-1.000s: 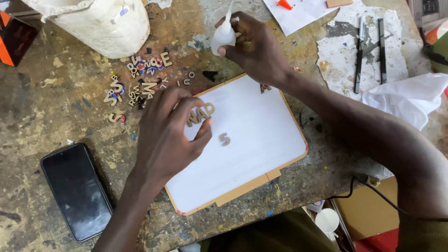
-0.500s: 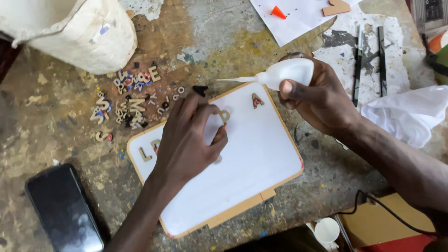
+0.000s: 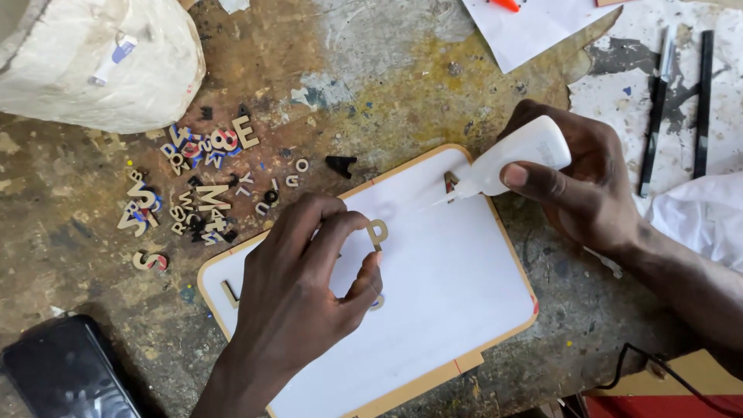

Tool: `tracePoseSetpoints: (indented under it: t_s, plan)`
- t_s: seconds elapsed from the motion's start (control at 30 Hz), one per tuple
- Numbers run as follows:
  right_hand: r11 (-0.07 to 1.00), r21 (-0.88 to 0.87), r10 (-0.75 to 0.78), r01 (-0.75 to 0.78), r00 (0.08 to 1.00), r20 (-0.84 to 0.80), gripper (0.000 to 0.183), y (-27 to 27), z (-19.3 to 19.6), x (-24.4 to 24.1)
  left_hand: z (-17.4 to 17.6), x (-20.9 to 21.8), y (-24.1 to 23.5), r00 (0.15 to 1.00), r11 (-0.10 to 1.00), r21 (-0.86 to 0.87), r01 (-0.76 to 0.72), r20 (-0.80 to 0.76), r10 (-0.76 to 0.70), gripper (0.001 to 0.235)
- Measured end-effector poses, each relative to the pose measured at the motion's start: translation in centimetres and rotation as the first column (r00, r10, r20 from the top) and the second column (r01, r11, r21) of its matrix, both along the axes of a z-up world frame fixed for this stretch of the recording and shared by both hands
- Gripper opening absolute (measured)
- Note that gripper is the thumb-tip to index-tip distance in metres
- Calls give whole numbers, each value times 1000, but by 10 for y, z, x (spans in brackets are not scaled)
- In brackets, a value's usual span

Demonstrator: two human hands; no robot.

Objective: Gluing wooden letters onto a white board to assemble a sign.

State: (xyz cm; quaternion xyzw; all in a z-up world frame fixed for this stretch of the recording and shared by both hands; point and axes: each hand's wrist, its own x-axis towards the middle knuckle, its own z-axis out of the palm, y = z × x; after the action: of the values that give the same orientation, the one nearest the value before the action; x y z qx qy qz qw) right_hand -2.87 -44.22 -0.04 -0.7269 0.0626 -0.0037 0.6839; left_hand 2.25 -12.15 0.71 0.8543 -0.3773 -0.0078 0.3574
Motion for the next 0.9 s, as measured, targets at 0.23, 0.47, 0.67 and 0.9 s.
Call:
tracePoseSetpoints:
  t_s: [0.23,0.47,0.67,0.9]
  plan:
    - [997,-70,35,-32,998,46,26,-2,0,1,3,0,-1,1000,1000,24,13,-8,-13,25]
    - [987,-153,48,-43,998,32,28,0,5,1,2,-1,-1,1000,1000,28,10,-2,-10,27]
    - [981,-185,55,-52,998,10,29,0,8,1,2,-1,-1,1000,999,31,10,13,-11,26]
    - [961,-270,70,-65,997,9,29,-1,7,1,0,-2,-1,999,999,41,11,30,-13,27]
